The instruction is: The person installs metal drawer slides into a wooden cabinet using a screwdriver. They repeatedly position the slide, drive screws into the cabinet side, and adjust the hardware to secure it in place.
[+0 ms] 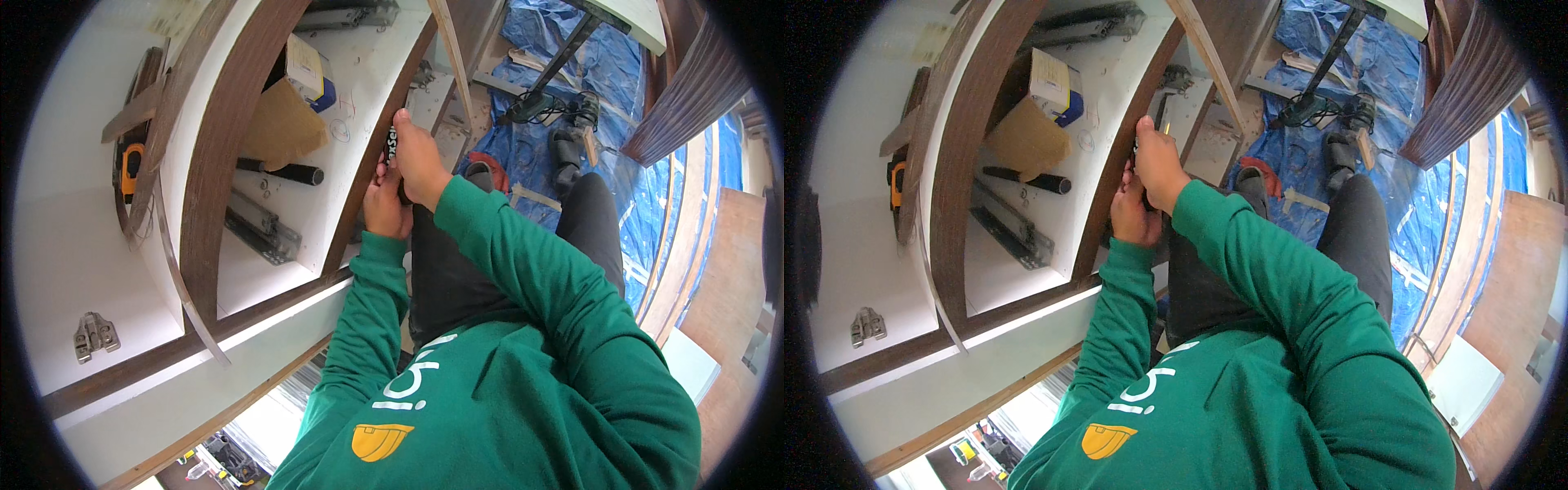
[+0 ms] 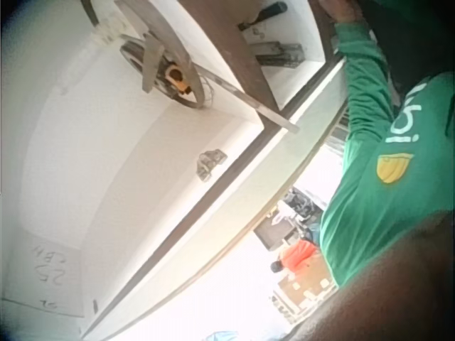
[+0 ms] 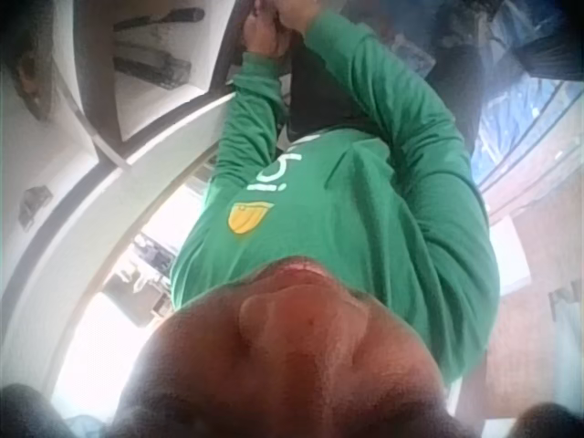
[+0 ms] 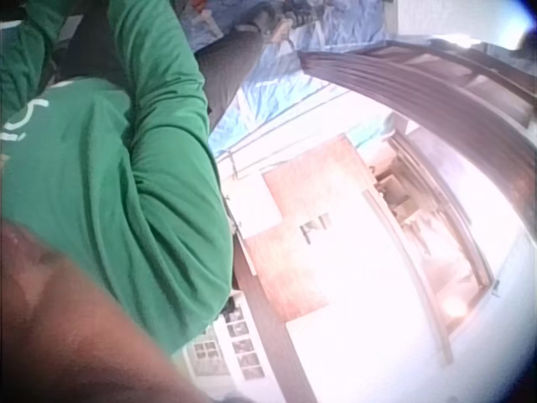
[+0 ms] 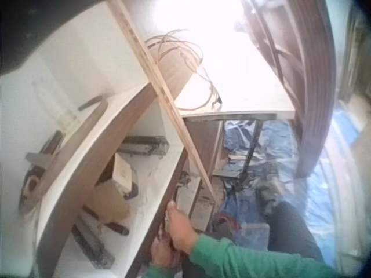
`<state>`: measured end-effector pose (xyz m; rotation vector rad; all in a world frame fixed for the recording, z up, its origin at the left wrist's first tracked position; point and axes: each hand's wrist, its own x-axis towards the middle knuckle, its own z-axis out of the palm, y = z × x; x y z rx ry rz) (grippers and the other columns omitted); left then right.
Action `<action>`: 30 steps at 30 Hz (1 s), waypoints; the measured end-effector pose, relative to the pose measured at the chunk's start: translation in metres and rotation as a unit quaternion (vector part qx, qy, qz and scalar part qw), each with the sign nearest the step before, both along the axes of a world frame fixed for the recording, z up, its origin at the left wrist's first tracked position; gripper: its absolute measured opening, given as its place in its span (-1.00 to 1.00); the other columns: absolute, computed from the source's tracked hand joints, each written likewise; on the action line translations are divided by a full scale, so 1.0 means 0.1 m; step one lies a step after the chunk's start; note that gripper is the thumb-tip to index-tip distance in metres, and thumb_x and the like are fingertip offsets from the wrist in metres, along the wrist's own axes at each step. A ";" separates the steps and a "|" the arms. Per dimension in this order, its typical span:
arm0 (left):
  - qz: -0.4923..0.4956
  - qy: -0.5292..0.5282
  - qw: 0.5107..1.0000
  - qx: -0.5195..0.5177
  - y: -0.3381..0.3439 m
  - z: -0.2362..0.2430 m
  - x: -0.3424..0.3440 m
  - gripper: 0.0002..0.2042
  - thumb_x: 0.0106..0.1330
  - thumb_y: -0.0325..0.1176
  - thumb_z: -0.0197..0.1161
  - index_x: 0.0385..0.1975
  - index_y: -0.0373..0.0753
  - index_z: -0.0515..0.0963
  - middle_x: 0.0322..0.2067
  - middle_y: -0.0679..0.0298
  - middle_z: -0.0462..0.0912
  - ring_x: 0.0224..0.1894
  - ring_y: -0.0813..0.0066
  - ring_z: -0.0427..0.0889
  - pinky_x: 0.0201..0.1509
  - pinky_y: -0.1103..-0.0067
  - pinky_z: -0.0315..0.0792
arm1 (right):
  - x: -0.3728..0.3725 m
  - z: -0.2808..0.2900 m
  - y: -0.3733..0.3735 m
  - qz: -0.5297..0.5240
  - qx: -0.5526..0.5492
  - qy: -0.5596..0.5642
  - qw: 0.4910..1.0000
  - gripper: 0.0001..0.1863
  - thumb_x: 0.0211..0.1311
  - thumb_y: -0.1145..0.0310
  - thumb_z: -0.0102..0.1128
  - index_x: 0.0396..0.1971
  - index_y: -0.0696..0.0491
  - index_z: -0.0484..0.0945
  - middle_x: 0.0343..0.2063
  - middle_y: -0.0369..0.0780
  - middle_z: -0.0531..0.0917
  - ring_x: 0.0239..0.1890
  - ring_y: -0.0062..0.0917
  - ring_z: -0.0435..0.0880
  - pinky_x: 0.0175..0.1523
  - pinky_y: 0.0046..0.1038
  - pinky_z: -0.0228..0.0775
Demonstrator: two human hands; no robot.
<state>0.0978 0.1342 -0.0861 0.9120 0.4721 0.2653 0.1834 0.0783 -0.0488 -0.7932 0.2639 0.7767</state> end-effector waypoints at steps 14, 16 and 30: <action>0.036 0.035 0.999 0.009 -0.13 0.12 0.04 -0.66 0.40 -0.29 0.23 0.12 -0.18 0.41 -0.08 0.34 0.60 -0.07 0.48 0.61 -0.10 0.50 0.52 | 0.09 -0.24 0.03 0.005 0.054 0.021 0.998 -0.50 0.51 -0.02 -0.16 -0.36 0.14 0.46 -0.60 -0.16 0.54 -0.65 -0.42 0.48 -0.54 -0.38 0.42; 0.037 0.043 0.998 0.037 -0.13 0.11 0.05 -0.60 0.42 -0.31 0.18 0.21 -0.18 0.35 -0.03 0.30 0.60 -0.02 0.43 0.62 -0.02 0.49 0.53 | 0.08 -0.24 -0.01 0.000 0.068 0.025 0.997 -0.50 0.52 -0.02 -0.17 -0.38 0.14 0.46 -0.61 -0.15 0.55 -0.66 -0.40 0.49 -0.54 -0.37 0.42; 0.015 -0.027 1.000 -0.004 0.00 -0.07 0.12 -0.69 0.44 -0.38 0.11 0.15 -0.21 0.42 0.02 0.25 0.60 0.02 0.35 0.61 0.08 0.45 0.51 | 0.04 -0.01 -0.02 -0.034 0.011 -0.003 0.999 -0.49 0.49 -0.05 -0.14 -0.39 0.14 0.45 -0.64 -0.21 0.46 -0.68 -0.46 0.41 -0.57 -0.41 0.33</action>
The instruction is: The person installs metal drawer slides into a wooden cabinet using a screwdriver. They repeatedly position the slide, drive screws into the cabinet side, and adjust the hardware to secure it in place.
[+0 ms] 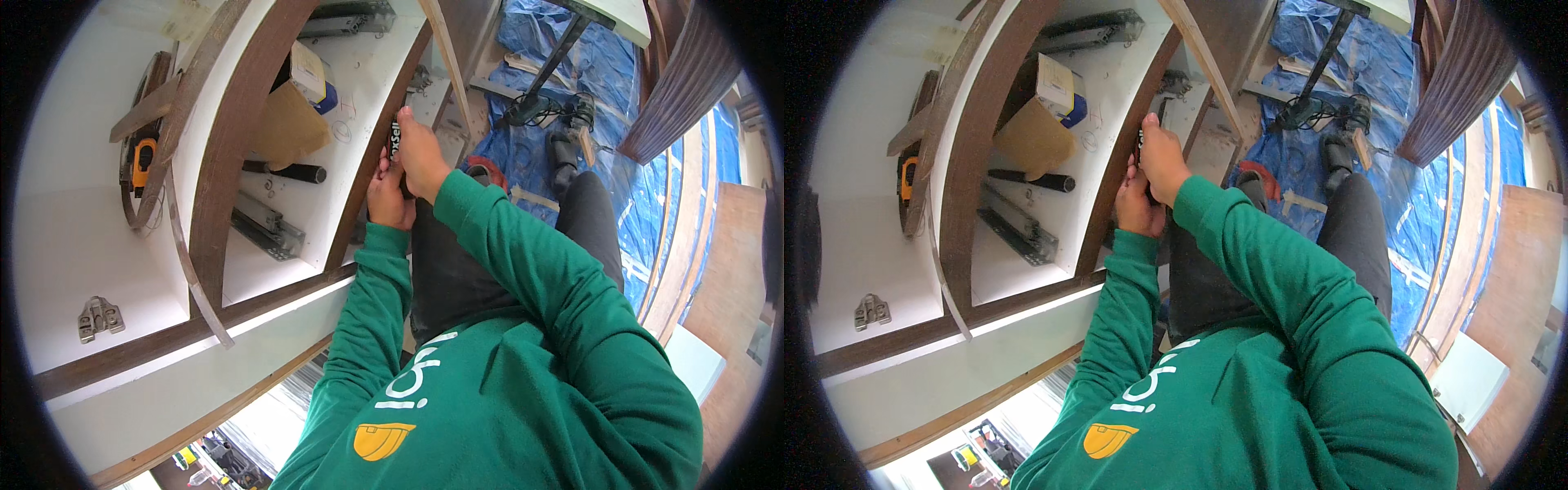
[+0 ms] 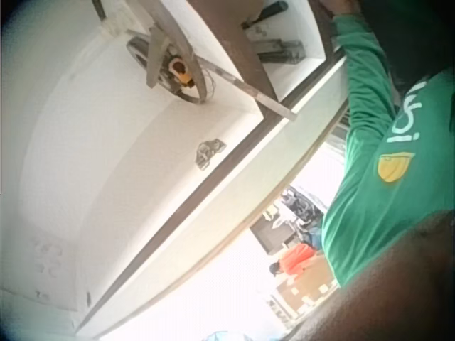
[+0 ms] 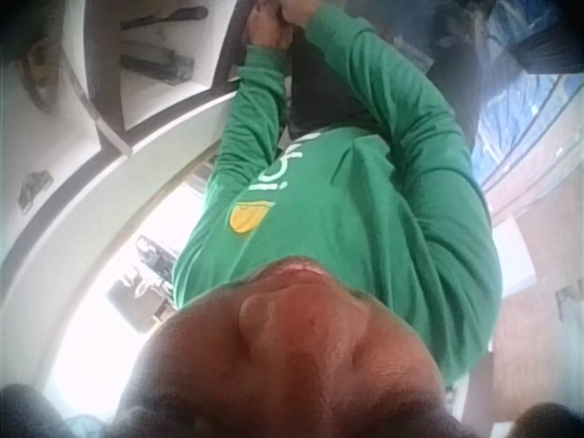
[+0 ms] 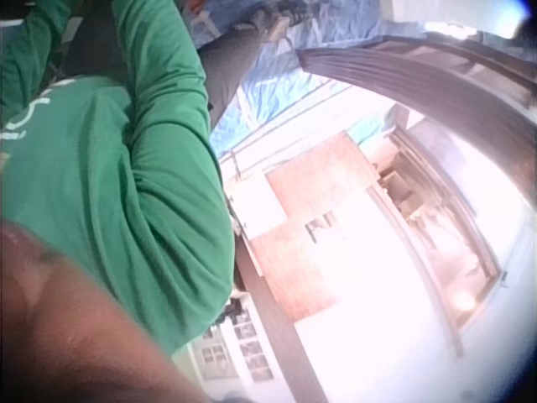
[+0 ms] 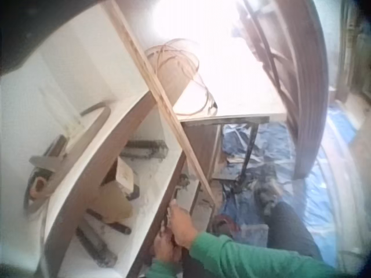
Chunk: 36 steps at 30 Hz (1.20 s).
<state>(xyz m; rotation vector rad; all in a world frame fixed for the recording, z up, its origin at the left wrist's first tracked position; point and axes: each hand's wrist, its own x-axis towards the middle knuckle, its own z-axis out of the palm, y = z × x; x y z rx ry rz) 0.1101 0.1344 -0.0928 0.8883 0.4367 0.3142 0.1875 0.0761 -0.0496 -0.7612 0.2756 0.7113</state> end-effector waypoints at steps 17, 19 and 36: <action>0.009 0.005 0.999 0.039 -0.15 0.11 0.06 -0.56 0.40 -0.35 0.17 0.24 -0.25 0.32 0.01 0.24 0.58 0.02 0.37 0.61 0.04 0.47 0.52 | 0.08 -0.07 -0.06 0.015 0.016 -0.014 1.000 -0.48 0.52 -0.01 -0.19 -0.44 0.13 0.46 -0.64 -0.18 0.53 -0.66 -0.45 0.46 -0.53 -0.40 0.34; -0.013 -0.015 0.999 0.033 -0.14 0.11 0.08 -0.56 0.40 -0.36 0.16 0.25 -0.25 0.32 0.04 0.23 0.57 0.04 0.36 0.60 0.06 0.47 0.51 | 0.09 -0.07 -0.07 0.015 0.021 -0.020 0.999 -0.48 0.52 -0.01 -0.20 -0.44 0.14 0.46 -0.65 -0.17 0.52 -0.68 -0.44 0.44 -0.55 -0.39 0.34; -0.020 0.005 0.999 -0.036 -0.03 0.08 0.14 -0.72 0.39 -0.42 0.16 0.07 -0.24 0.46 -0.03 0.27 0.61 -0.02 0.41 0.62 -0.01 0.52 0.52 | 0.21 0.05 0.04 0.005 -0.079 0.009 0.997 -0.46 0.44 -0.12 -0.10 -0.34 0.14 0.48 -0.55 -0.20 0.48 -0.58 -0.44 0.44 -0.49 -0.34 0.32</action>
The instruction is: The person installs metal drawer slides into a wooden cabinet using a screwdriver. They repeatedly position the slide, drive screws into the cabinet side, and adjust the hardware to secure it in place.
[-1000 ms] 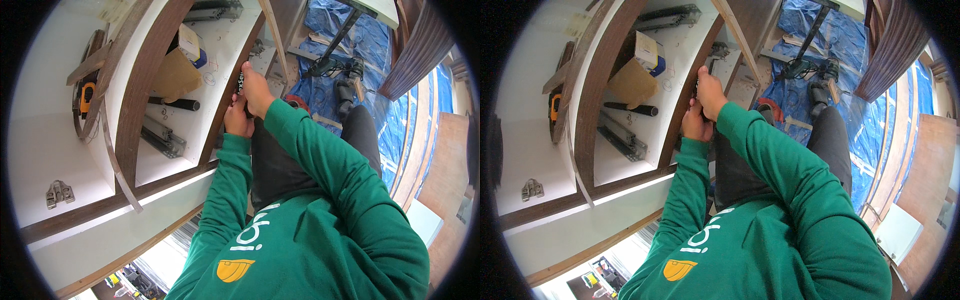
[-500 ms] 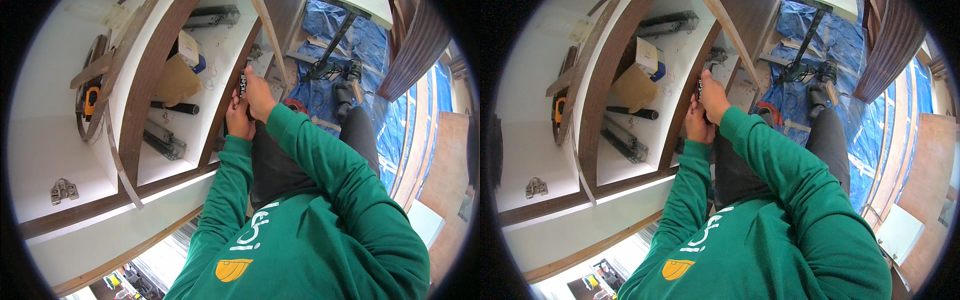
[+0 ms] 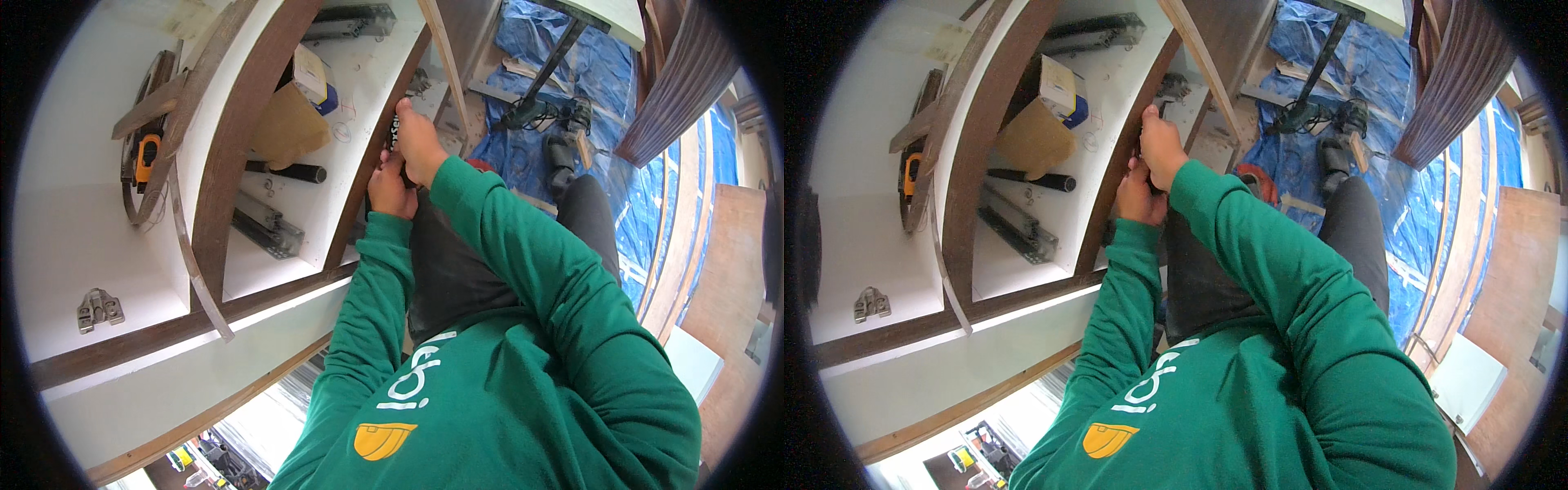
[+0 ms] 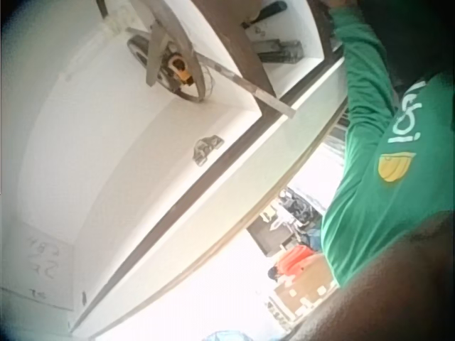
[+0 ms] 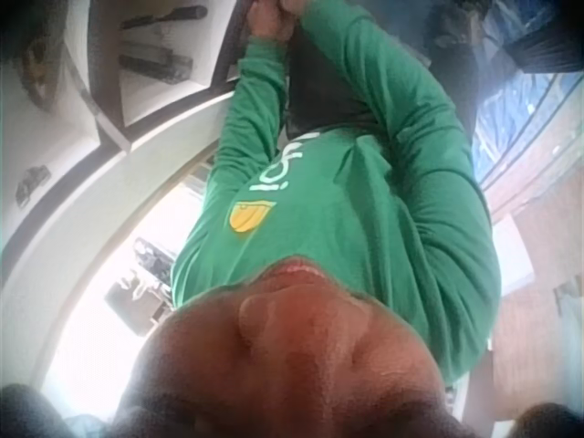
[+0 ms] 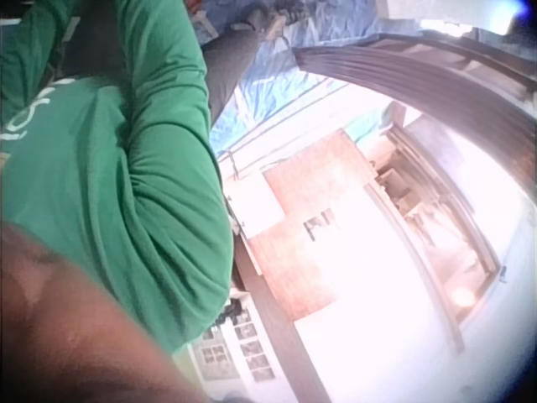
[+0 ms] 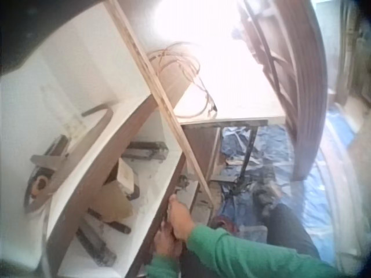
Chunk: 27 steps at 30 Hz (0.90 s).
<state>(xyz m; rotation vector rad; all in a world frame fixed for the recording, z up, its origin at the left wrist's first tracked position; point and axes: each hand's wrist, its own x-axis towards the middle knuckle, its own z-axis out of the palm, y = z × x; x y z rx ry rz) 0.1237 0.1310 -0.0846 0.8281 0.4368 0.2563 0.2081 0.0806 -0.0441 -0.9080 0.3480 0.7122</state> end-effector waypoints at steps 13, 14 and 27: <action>-0.010 -0.058 0.997 0.042 -0.10 0.03 0.06 -0.61 0.43 -0.43 0.14 0.23 -0.31 0.35 0.06 0.23 0.57 0.06 0.43 0.57 0.12 0.53 0.47 | -0.01 -0.10 -0.10 0.006 0.088 0.003 0.996 -0.47 0.49 -0.09 -0.18 -0.38 0.14 0.42 -0.63 -0.14 0.50 -0.70 -0.39 0.45 -0.57 -0.34 0.35; -0.008 -0.056 0.998 0.040 -0.10 0.02 0.06 -0.60 0.43 -0.42 0.14 0.24 -0.31 0.34 0.07 0.23 0.56 0.07 0.42 0.57 0.13 0.53 0.46 | -0.01 -0.10 -0.09 0.004 0.083 0.006 0.996 -0.47 0.48 -0.09 -0.18 -0.38 0.14 0.42 -0.63 -0.14 0.49 -0.70 -0.39 0.45 -0.57 -0.34 0.35; 0.008 -0.017 1.000 -0.012 0.02 -0.10 0.12 -0.71 0.35 -0.43 0.18 0.06 -0.23 0.45 -0.04 0.27 0.60 0.00 0.39 0.60 0.02 0.51 0.50 | 0.09 -0.06 0.01 -0.003 0.050 -0.002 0.999 -0.48 0.48 -0.05 -0.18 -0.36 0.17 0.42 -0.63 -0.17 0.41 -0.68 -0.37 0.42 -0.59 -0.32 0.33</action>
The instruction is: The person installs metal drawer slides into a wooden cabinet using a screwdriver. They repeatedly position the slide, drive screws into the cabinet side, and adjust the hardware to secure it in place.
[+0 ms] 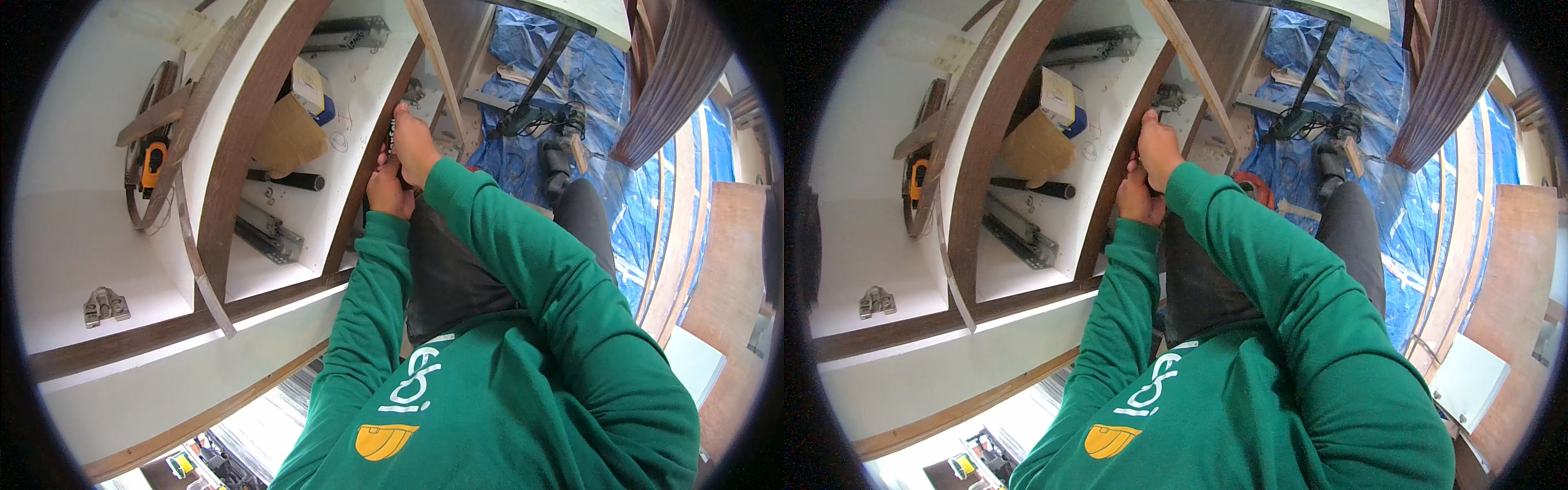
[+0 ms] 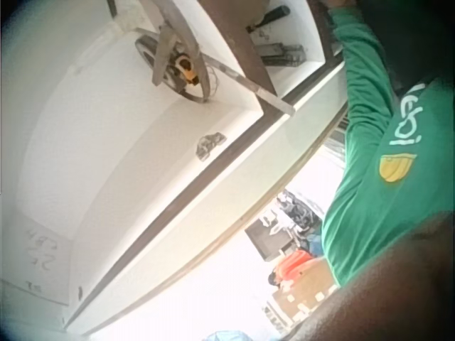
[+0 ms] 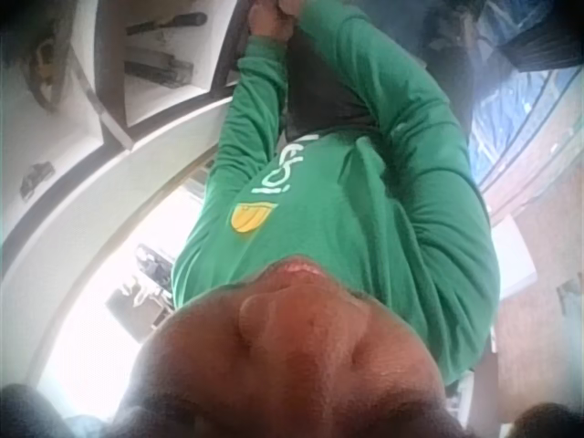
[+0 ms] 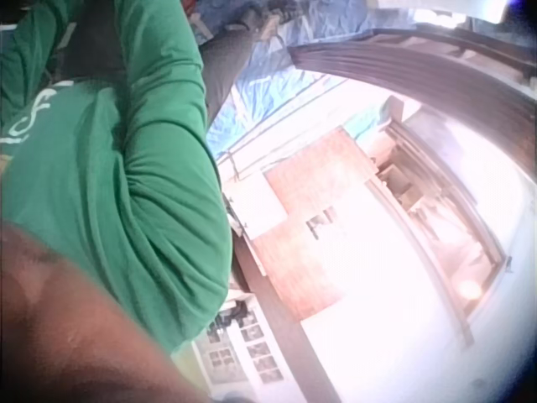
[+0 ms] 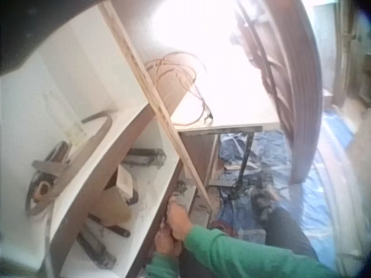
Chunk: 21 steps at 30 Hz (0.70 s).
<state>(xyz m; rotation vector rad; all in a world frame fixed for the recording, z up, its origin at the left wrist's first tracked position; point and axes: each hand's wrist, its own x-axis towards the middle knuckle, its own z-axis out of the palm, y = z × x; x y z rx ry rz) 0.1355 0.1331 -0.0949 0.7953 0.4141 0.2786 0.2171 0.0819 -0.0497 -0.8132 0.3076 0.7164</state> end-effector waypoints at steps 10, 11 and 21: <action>0.019 -0.020 0.999 0.032 -0.12 0.05 0.02 -0.70 0.40 -0.41 0.17 0.10 -0.19 0.43 -0.03 0.28 0.61 0.01 0.41 0.60 0.04 0.50 0.50 | 0.00 -0.03 -0.10 -0.006 0.018 0.003 1.000 -0.46 0.48 -0.09 -0.16 -0.35 0.14 0.45 -0.64 -0.15 0.49 -0.67 -0.39 0.45 -0.57 -0.33 0.38; 0.012 -0.018 0.999 0.044 -0.12 0.06 0.03 -0.69 0.41 -0.41 0.17 0.12 -0.19 0.42 -0.03 0.27 0.61 0.00 0.42 0.60 0.04 0.50 0.50 | 0.01 -0.03 -0.10 -0.006 0.010 0.036 0.999 -0.46 0.48 -0.09 -0.16 -0.35 0.14 0.45 -0.64 -0.15 0.49 -0.68 -0.39 0.45 -0.57 -0.33 0.38; -0.011 -0.038 0.999 0.033 -0.11 0.00 0.06 -0.69 0.41 -0.45 0.15 0.12 -0.20 0.41 -0.01 0.28 0.60 0.00 0.43 0.60 0.04 0.51 0.50 | 0.01 0.03 -0.15 -0.008 -0.005 -0.013 1.000 -0.47 0.50 -0.07 -0.18 -0.37 0.14 0.46 -0.62 -0.14 0.52 -0.67 -0.40 0.44 -0.56 -0.36 0.35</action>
